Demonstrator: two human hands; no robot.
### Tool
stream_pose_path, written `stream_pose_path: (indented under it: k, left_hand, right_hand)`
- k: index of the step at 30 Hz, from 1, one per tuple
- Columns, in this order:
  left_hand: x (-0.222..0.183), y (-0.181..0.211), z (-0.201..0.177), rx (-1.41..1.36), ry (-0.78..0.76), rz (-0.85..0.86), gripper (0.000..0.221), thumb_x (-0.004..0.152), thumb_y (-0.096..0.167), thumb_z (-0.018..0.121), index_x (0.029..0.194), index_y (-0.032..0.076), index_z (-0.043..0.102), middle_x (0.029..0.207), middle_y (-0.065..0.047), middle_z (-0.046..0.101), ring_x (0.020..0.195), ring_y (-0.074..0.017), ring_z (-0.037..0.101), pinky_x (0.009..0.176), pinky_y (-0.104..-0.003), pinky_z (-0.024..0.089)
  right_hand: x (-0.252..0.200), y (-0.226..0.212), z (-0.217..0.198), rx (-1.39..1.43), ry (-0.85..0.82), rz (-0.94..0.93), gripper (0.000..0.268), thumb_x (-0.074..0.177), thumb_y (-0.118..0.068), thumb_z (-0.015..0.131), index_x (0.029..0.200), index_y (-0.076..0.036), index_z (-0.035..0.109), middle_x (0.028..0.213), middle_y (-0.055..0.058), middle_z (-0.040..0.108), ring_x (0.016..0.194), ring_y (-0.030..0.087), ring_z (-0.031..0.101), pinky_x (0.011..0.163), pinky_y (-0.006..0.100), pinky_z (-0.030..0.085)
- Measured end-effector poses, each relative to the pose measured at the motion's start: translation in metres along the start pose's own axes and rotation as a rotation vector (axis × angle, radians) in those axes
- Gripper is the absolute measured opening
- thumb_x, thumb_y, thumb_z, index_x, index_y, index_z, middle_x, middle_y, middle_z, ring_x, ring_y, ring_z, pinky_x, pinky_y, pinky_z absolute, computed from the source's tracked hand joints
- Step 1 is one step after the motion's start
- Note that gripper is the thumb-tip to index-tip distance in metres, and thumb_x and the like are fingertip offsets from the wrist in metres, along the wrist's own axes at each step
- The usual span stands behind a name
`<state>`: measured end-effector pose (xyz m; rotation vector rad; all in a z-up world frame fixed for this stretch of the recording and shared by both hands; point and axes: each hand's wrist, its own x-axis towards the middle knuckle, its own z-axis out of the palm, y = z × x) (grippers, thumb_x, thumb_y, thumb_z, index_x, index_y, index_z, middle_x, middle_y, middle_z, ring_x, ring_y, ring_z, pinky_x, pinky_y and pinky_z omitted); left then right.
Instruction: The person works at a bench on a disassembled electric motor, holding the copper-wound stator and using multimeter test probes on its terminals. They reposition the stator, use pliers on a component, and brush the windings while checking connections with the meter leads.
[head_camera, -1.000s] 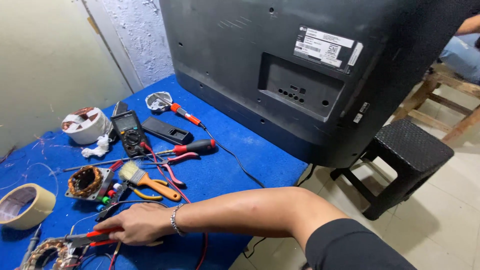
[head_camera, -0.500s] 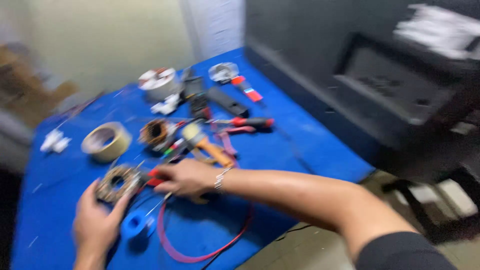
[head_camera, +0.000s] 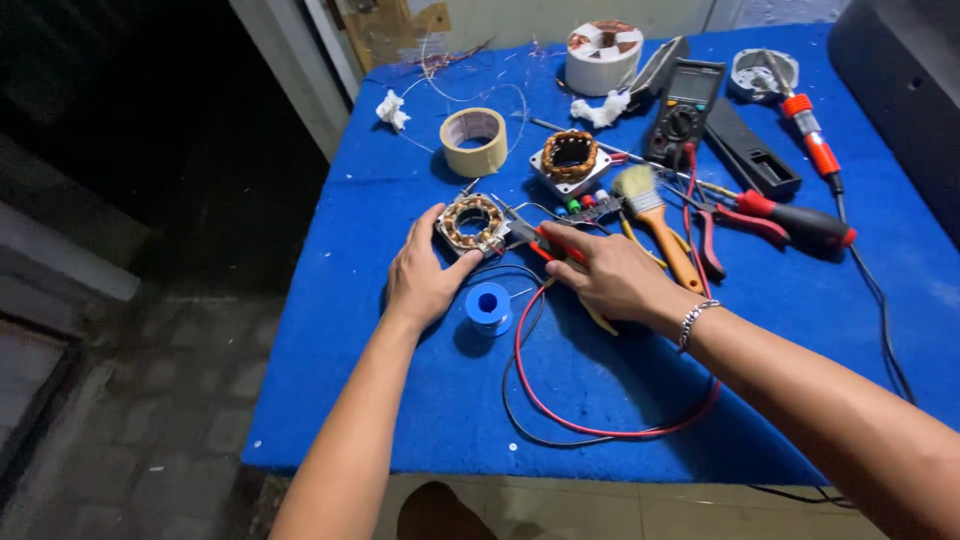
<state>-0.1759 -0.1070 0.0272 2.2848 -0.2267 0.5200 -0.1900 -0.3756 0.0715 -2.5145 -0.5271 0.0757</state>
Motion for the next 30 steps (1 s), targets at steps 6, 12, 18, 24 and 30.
stream_pose_path:
  k: [6,12,18,24,30]
  left_hand:
    - [0.0005,-0.0004,-0.0002,-0.013,-0.011,0.002,0.079,0.080,0.035,0.084,0.145,0.007,0.049,0.141,-0.019,0.060,0.129,-0.0344,0.059,0.106,-0.042,0.047]
    - [-0.0012,0.0038,-0.0023,-0.009,-0.018,-0.007,0.078,0.080,0.035,0.083,0.144,0.007,0.049,0.141,-0.018,0.060,0.129,-0.0339,0.060,0.105,-0.042,0.047]
    - [0.0000,-0.0004,-0.0008,-0.030,-0.017,-0.001,0.077,0.080,0.035,0.083,0.144,0.007,0.049,0.141,-0.018,0.060,0.129,-0.0338,0.060,0.106,-0.041,0.048]
    - [-0.0003,0.0007,-0.0012,-0.030,-0.008,0.022,0.075,0.080,0.034,0.084,0.142,0.007,0.051,0.139,-0.018,0.061,0.128,-0.0340,0.060,0.105,-0.042,0.048]
    - [-0.0005,0.0009,-0.0029,-0.066,-0.018,-0.002,0.073,0.079,0.032,0.084,0.141,0.008,0.053,0.139,-0.016,0.062,0.128,-0.0327,0.061,0.105,-0.041,0.048]
  right_hand:
    - [-0.0019,-0.0055,-0.0041,-0.052,-0.003,0.018,0.058,0.094,-0.043,0.062,0.149,-0.027,0.051,0.106,0.021,0.074,0.094,0.041,0.071,0.084,0.050,0.054]
    - [-0.0028,-0.0016,0.0005,-0.059,0.012,-0.002,0.060,0.094,-0.041,0.062,0.150,-0.025,0.050,0.101,0.022,0.074,0.089,0.041,0.071,0.082,0.050,0.054]
    - [-0.0021,0.0024,0.0030,-0.060,0.060,-0.052,0.058,0.094,-0.041,0.063,0.148,-0.023,0.051,0.100,0.021,0.075,0.089,0.041,0.071,0.081,0.051,0.054]
    - [-0.0030,0.0005,0.0006,-0.045,0.021,-0.026,0.059,0.094,-0.042,0.062,0.149,-0.025,0.050,0.101,0.023,0.074,0.089,0.042,0.071,0.082,0.051,0.054]
    - [-0.0016,-0.0046,-0.0014,-0.046,-0.014,0.007,0.059,0.093,-0.046,0.062,0.148,-0.028,0.051,0.103,0.020,0.075,0.092,0.041,0.072,0.081,0.050,0.054]
